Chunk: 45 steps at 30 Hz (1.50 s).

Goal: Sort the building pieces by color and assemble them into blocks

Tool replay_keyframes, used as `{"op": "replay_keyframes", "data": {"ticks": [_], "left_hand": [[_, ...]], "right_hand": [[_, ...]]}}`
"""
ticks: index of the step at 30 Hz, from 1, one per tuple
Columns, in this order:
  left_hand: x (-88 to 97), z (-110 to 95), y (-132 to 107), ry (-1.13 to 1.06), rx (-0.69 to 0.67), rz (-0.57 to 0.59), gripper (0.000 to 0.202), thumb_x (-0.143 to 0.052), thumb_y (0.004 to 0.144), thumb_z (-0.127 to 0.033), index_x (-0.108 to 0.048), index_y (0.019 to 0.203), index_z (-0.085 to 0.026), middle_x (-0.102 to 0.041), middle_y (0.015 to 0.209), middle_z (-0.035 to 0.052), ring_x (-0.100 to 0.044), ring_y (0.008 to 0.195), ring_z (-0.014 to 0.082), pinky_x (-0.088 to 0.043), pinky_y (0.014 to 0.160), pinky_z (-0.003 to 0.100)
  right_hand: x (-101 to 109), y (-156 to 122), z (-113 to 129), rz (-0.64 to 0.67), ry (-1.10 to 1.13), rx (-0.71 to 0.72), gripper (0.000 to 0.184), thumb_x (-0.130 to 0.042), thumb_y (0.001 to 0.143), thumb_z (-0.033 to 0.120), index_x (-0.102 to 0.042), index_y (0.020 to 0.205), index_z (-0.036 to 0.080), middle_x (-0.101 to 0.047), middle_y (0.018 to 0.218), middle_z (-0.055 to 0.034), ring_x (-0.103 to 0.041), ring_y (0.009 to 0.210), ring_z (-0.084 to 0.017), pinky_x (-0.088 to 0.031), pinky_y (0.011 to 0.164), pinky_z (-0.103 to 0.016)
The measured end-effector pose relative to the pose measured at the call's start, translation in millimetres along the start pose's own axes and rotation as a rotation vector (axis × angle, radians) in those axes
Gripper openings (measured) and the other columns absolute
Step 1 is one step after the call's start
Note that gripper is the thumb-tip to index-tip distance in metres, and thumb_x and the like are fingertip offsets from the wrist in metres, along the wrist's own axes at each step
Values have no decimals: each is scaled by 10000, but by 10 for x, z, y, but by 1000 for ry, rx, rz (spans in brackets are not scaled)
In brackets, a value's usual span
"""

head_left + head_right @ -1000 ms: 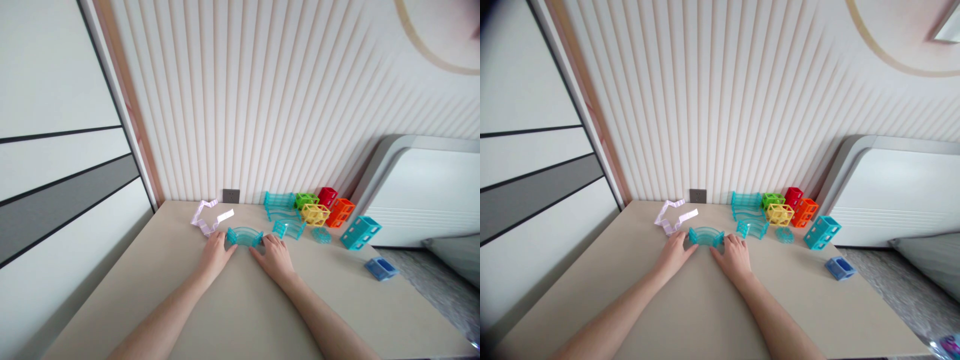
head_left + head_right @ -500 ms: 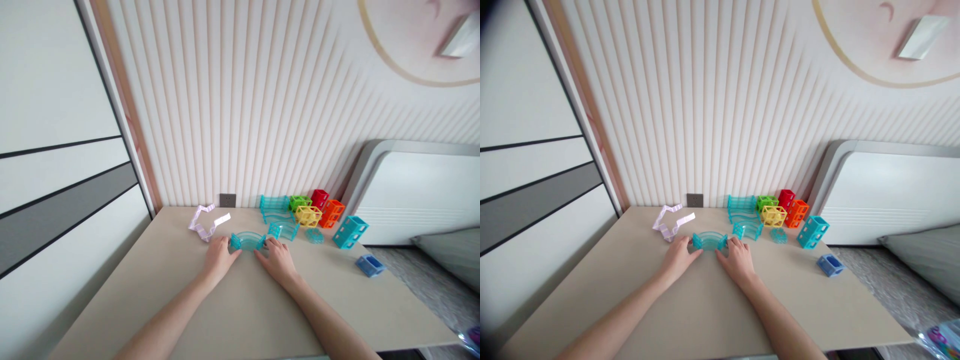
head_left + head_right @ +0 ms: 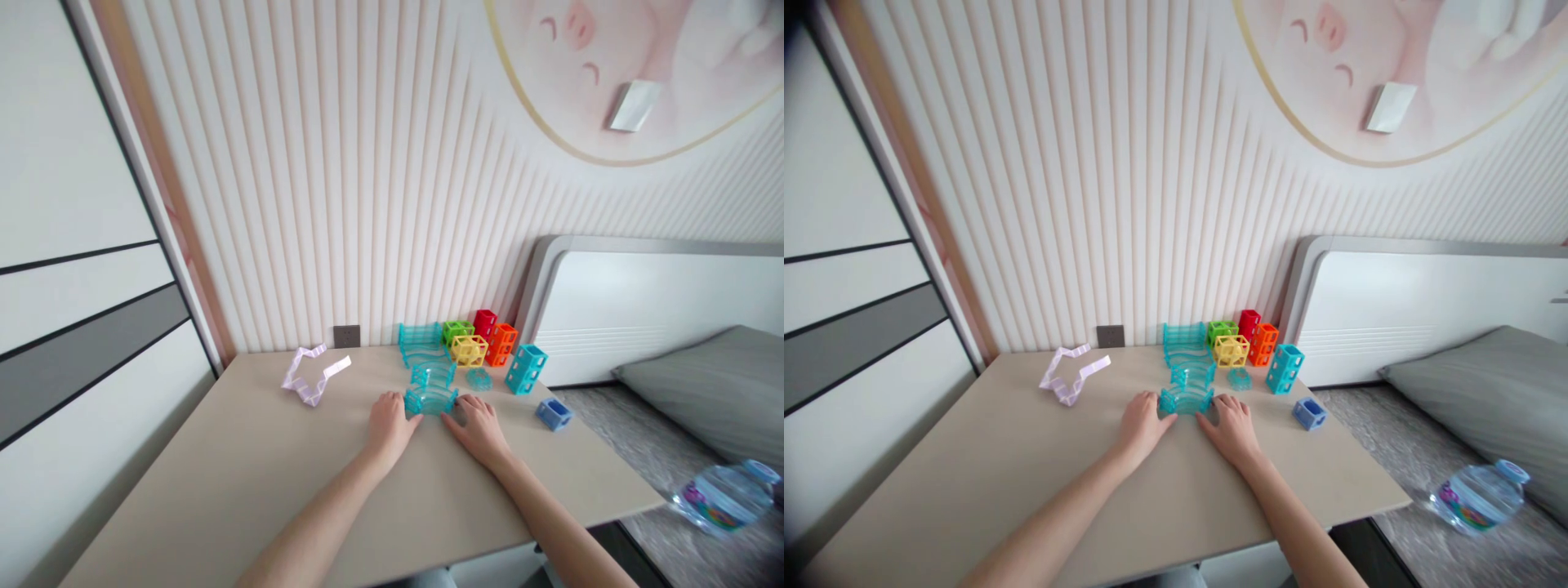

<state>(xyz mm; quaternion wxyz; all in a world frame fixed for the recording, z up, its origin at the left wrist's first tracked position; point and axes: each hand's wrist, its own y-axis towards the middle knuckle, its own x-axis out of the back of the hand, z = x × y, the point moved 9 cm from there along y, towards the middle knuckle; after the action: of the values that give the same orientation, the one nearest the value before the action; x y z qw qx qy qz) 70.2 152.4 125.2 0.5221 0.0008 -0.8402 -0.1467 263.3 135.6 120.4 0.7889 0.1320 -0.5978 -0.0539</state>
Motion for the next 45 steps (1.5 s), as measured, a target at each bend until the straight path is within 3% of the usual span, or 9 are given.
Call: {"op": "replay_keyframes", "data": {"ticks": [7, 21, 26, 31, 35, 37, 40, 43, 45], "left_hand": [[-114, -134, 102, 9, -9, 1, 308, -742, 820, -384, -679, 982, -130, -710, 1005, 131, -659, 1010, 292, -488, 875, 370], [-133, -168, 68, 14, -19, -60, 293, -742, 821, -368, -659, 958, -123, -696, 975, 128, -658, 987, 295, -498, 867, 379], [27, -63, -15, 1, -56, -100, 236, -688, 866, -356, -623, 944, -143, -674, 974, 112, -649, 978, 269, -495, 853, 356], [649, 404, -123, 83, -202, -301, 144, -520, 951, -235, -547, 812, -205, -605, 805, 36, -612, 807, 211, -465, 745, 319], [1078, 1100, -137, 283, -144, -436, 218, -473, 970, -247, -557, 773, -206, -595, 785, 57, -598, 811, 239, -459, 759, 352], [1169, 1482, -113, 363, -35, -459, 207, -475, 961, -254, -604, 813, -188, -614, 831, 88, -602, 864, 273, -469, 786, 387], [1184, 1938, -89, 340, 96, -490, 211, -465, 932, -200, -656, 1011, -156, -643, 1016, 143, -595, 1013, 300, -483, 861, 416], [1120, 2198, -69, 206, 152, -512, 268, -476, 902, -188, -646, 1110, -180, -617, 1191, 160, -528, 1199, 326, -440, 1007, 472], [1071, 2305, -57, 49, 173, -517, 245, -466, 882, -163, -636, 1057, -186, -627, 1171, 154, -504, 1244, 337, -392, 1071, 510]], "right_hand": [[-22, 2, -183, -19, 12, -68, 374, -542, 936, 472, -661, 1127, 174, -681, 1166, -133, -602, 1149, -312, -416, 967, -421], [-64, 27, -182, 19, -45, -110, 474, -479, 962, 479, -627, 1270, 151, -634, 1309, -156, -557, 1247, -321, -410, 1009, -424], [-17, -59, -190, 26, -85, -130, 533, -510, 951, 482, -594, 1341, 128, -628, 1328, -166, -573, 1249, -320, -437, 1013, -407], [87, -359, -44, -57, -211, -153, 373, -521, 954, 359, -682, 1207, 136, -701, 1195, -175, -685, 1071, -340, -504, 874, -422], [227, -491, 701, -229, -8, 137, 292, -453, 1001, 340, -718, 1063, 232, -768, 951, -78, -731, 837, -242, -499, 789, -345], [225, -445, 1148, -228, 141, 290, 275, -444, 1007, 292, -713, 1015, 235, -768, 924, -60, -724, 828, -207, -490, 797, -305], [24, -196, 1680, -100, 260, 382, 244, -469, 978, 204, -708, 1014, 235, -760, 885, -39, -711, 809, -186, -487, 772, -273], [-297, 52, 2110, 39, 270, 518, 238, -511, 929, 154, -714, 1029, 227, -750, 942, -52, -697, 903, -211, -495, 832, -296], [-496, 193, 2240, 92, 285, 516, 243, -531, 920, 166, -712, 1073, 222, -738, 1020, -70, -675, 979, -232, -495, 887, -324]]}}
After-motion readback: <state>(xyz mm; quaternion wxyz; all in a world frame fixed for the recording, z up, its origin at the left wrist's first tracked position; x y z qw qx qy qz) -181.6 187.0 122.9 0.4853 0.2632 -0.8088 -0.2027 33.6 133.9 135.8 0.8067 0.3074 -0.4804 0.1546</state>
